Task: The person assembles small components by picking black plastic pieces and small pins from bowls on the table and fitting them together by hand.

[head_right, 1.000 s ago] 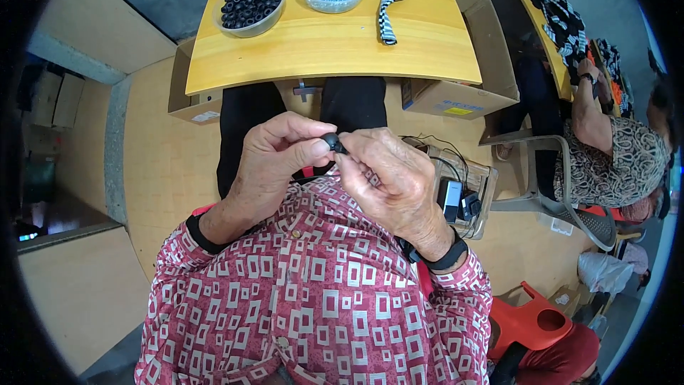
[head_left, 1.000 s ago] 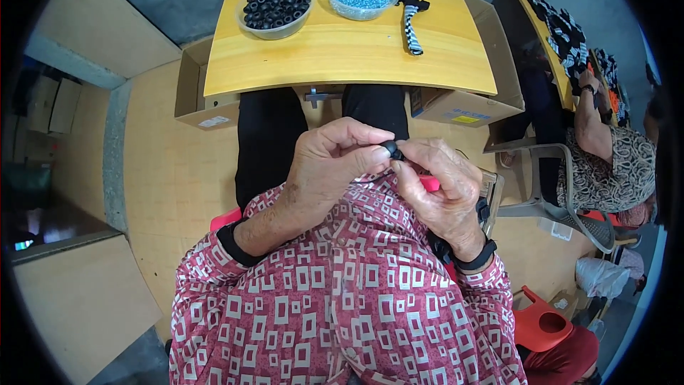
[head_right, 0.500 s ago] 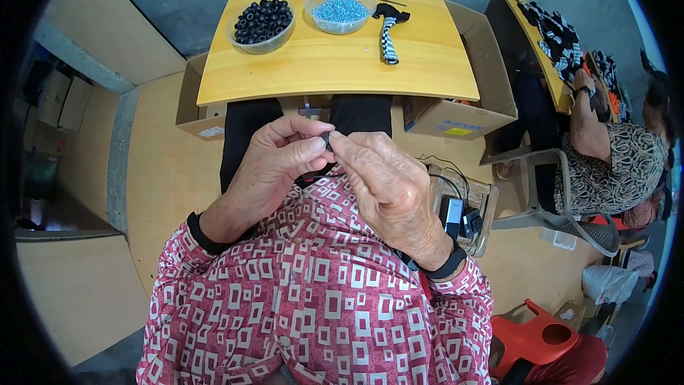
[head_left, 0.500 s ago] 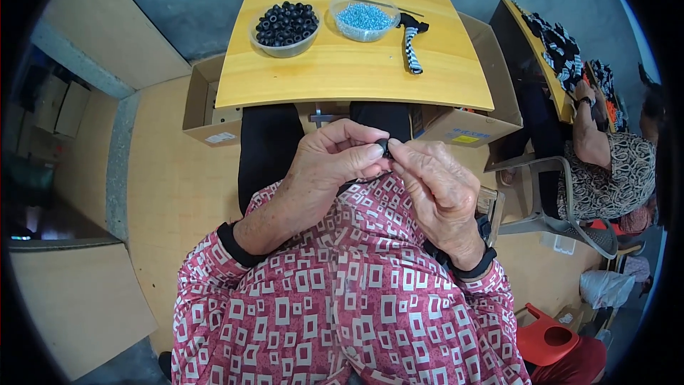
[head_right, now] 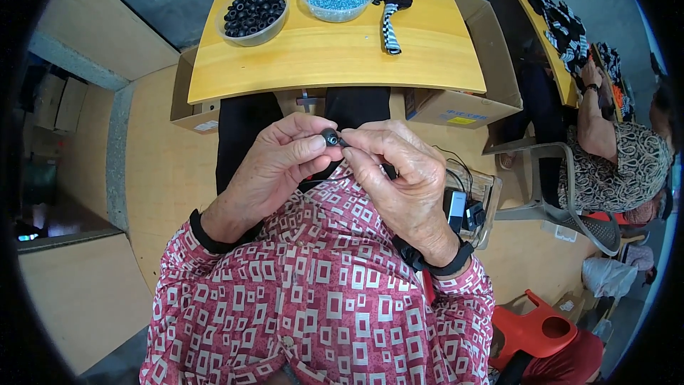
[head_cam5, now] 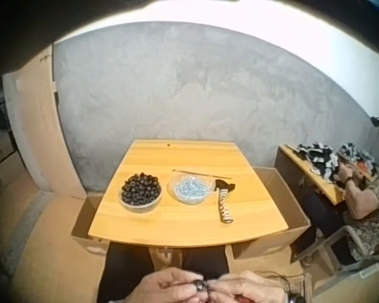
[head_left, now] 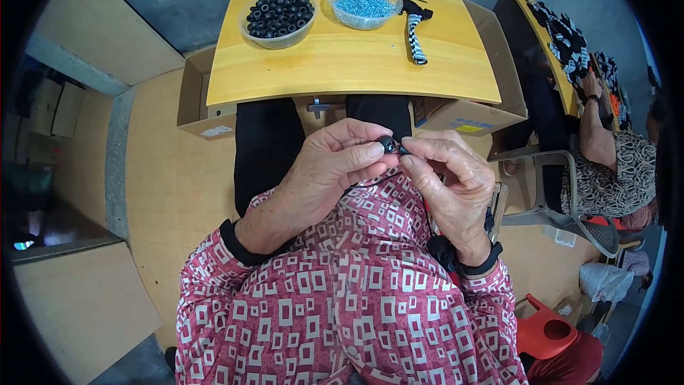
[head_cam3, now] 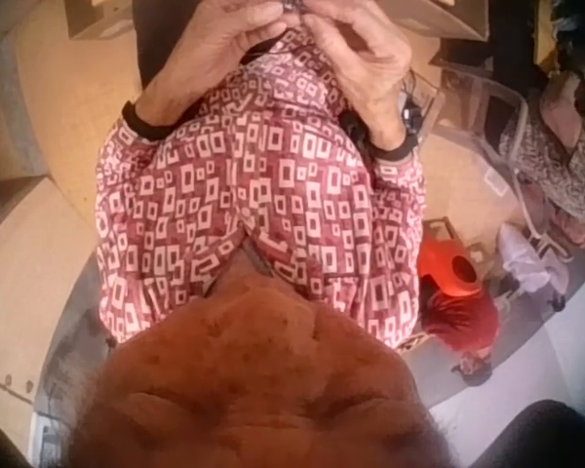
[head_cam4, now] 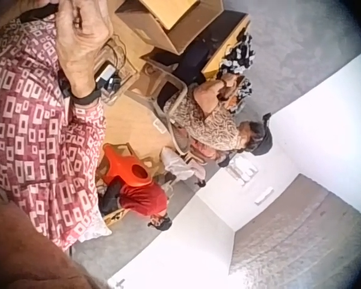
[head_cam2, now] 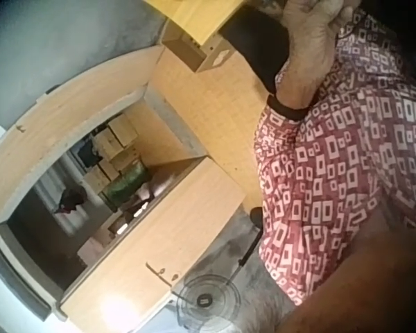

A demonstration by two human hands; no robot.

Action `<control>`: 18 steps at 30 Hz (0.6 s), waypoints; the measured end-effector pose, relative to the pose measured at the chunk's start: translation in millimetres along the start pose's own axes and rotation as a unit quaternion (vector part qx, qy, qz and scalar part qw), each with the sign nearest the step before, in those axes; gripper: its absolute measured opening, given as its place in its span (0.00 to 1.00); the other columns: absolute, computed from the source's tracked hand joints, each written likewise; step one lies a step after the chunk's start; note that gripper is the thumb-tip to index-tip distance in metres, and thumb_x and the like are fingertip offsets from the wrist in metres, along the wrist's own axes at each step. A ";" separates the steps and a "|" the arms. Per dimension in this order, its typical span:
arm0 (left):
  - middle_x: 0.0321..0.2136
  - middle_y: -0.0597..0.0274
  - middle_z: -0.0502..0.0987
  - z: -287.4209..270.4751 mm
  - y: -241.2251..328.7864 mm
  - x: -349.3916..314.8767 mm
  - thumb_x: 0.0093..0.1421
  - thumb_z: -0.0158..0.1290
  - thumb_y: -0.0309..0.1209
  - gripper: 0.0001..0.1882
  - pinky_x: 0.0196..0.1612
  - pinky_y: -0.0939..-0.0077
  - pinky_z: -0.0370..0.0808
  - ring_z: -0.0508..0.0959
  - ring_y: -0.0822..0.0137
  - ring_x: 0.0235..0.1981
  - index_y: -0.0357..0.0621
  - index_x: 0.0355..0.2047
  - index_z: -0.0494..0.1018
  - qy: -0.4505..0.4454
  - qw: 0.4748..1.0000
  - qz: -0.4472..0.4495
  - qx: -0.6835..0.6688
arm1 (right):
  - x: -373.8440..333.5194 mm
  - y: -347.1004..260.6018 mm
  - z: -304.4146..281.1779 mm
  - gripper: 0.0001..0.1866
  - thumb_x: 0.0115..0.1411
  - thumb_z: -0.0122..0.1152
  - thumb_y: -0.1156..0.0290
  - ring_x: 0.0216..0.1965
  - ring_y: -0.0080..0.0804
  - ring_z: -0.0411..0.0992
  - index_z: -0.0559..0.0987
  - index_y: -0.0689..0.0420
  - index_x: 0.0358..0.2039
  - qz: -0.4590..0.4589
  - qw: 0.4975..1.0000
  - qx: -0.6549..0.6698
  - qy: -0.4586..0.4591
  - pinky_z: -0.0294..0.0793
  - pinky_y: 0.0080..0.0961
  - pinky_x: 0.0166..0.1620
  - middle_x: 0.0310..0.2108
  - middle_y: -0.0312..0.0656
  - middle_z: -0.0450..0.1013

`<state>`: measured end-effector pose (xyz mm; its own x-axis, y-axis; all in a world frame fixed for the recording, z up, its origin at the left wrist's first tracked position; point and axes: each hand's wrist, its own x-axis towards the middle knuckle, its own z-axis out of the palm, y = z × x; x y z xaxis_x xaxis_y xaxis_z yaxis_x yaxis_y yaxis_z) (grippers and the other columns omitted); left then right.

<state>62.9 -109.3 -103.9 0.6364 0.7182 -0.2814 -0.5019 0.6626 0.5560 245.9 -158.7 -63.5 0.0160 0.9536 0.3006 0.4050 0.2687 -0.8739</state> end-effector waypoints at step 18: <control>0.38 0.58 0.77 -24.5 17.9 -26.2 0.64 0.50 0.25 0.12 0.41 0.86 0.78 0.80 0.71 0.38 0.34 0.47 0.71 0.004 0.997 -0.052 -0.054 | 1.0 -16.3 39.9 0.08 0.52 0.65 0.80 0.29 0.34 0.77 0.80 0.63 0.35 -0.066 0.993 -0.100 -0.022 0.75 0.23 0.32 0.29 0.44 0.76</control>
<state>22.9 -111.0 -105.7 0.6835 0.6459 -0.3401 -0.4939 0.7523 0.4361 202.8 -156.7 -64.2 -0.0879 0.9185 0.3855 0.5751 0.3627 -0.7333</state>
